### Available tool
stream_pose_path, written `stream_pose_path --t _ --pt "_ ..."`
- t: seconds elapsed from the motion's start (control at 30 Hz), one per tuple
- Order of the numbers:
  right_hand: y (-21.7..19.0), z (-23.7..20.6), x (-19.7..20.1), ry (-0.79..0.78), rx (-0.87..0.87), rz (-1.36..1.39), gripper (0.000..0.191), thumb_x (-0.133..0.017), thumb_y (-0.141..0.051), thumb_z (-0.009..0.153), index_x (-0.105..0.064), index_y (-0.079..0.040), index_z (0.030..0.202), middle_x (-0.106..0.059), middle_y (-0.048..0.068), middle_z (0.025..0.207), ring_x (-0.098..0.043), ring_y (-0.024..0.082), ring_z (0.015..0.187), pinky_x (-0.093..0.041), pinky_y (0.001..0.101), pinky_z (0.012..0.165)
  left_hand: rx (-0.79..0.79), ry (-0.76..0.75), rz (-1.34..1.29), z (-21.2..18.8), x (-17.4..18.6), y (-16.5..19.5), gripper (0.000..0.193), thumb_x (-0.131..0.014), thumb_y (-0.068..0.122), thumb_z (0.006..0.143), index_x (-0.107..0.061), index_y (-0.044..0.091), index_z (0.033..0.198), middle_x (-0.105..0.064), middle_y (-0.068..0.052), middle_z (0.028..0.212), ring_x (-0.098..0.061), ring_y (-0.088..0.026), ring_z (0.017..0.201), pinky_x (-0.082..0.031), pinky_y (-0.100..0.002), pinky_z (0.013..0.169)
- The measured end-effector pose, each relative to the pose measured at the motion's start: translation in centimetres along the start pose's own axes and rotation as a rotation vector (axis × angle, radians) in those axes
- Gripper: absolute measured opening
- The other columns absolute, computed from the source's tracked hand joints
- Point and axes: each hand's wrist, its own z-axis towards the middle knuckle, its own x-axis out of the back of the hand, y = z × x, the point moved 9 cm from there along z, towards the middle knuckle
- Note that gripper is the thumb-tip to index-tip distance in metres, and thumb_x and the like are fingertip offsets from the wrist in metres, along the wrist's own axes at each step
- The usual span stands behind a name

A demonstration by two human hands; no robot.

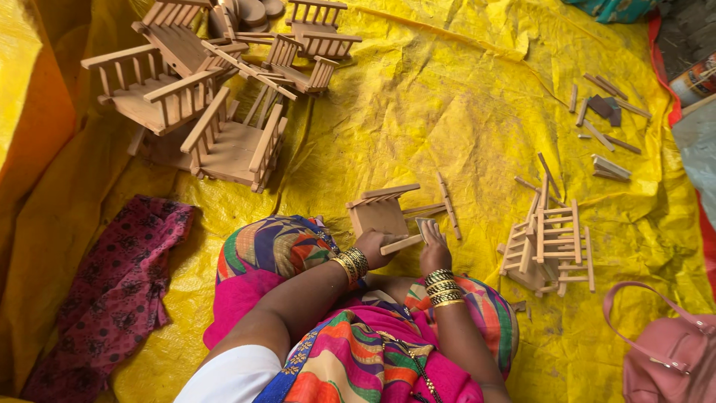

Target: The person sits on a tarp on the ground and assembles miniature wooden chairs, fitting slats and seat pieces together by hand and sanding small wooden parts with a sanding block, placing finished pieces with a pile of completed miniature chairs.

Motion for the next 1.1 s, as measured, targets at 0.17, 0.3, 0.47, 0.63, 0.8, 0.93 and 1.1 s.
stream_pose_path --t 0.17,0.3,0.47,0.63,0.8,0.93,1.1 --pt "-6.3 -2.7 -1.4 -0.049 0.173 0.106 0.058 -0.040 0.007 0.094 -0.058 -0.011 0.146 -0.057 0.019 0.149 -0.049 0.036 0.143 -0.037 0.0421 0.122 0.033 0.022 0.038 0.5 -1.1 -1.6 0.030 -0.069 0.032 0.084 -0.070 0.016 0.111 -0.074 -0.010 0.093 -0.070 -0.033 0.085 -0.053 -0.047 0.082" --pt "-10.2 -4.4 -1.4 -0.022 0.313 0.139 0.065 -0.044 0.010 0.085 -0.055 -0.007 0.147 -0.055 0.019 0.150 -0.047 0.036 0.145 -0.032 0.0484 0.124 -0.053 -0.052 0.165 0.8 -2.4 -1.6 0.019 -0.067 0.029 0.089 -0.068 0.016 0.102 -0.072 -0.010 0.095 -0.069 -0.032 0.090 -0.053 -0.047 0.075" --pt "-3.8 -1.5 0.2 0.074 0.151 0.113 0.061 -0.044 0.009 0.087 -0.056 -0.008 0.145 -0.055 0.019 0.150 -0.045 0.033 0.147 -0.035 0.0470 0.125 0.098 -0.007 -0.067 0.1 -1.2 -2.0 0.031 -0.067 0.030 0.089 -0.071 0.022 0.118 -0.074 -0.011 0.089 -0.071 -0.033 0.085 -0.055 -0.046 0.078" --pt "1.7 0.1 0.5 -0.009 -0.172 0.058 0.060 -0.044 0.006 0.089 -0.053 -0.007 0.147 -0.051 0.024 0.150 -0.049 0.037 0.138 -0.038 0.0456 0.114 -0.022 0.019 -0.003 0.1 0.1 0.1 0.040 -0.063 0.029 0.092 -0.068 0.023 0.131 -0.074 -0.010 0.089 -0.070 -0.034 0.082 -0.053 -0.048 0.075" --pt "-5.5 -2.7 -1.5 -0.029 0.122 0.152 0.056 -0.044 0.004 0.091 -0.055 -0.006 0.145 -0.054 0.021 0.148 -0.052 0.038 0.138 -0.040 0.0449 0.116 0.117 0.073 -0.116 0.7 -0.6 -1.9 0.031 -0.071 0.030 0.083 -0.071 0.017 0.111 -0.073 -0.013 0.092 -0.070 -0.036 0.084 -0.058 -0.045 0.073" --pt "-9.3 -4.3 -1.7 0.099 0.326 0.050 0.058 -0.044 0.005 0.087 -0.058 -0.004 0.142 -0.056 0.019 0.148 -0.050 0.038 0.142 -0.036 0.0478 0.121 0.021 0.000 0.115 1.1 -1.1 -1.0 0.020 -0.069 0.028 0.088 -0.070 0.015 0.102 -0.074 -0.011 0.095 -0.071 -0.034 0.085 -0.055 -0.047 0.072" --pt "-3.8 -0.3 -0.4 0.084 0.187 -0.101 0.064 -0.044 0.006 0.088 -0.045 0.001 0.152 -0.047 0.023 0.155 -0.042 0.039 0.146 -0.028 0.0534 0.126 0.167 0.080 -0.129 -0.1 0.5 -1.6 0.031 -0.075 0.036 0.085 -0.076 0.014 0.107 -0.076 -0.014 0.095 -0.072 -0.037 0.088 -0.058 -0.045 0.078"
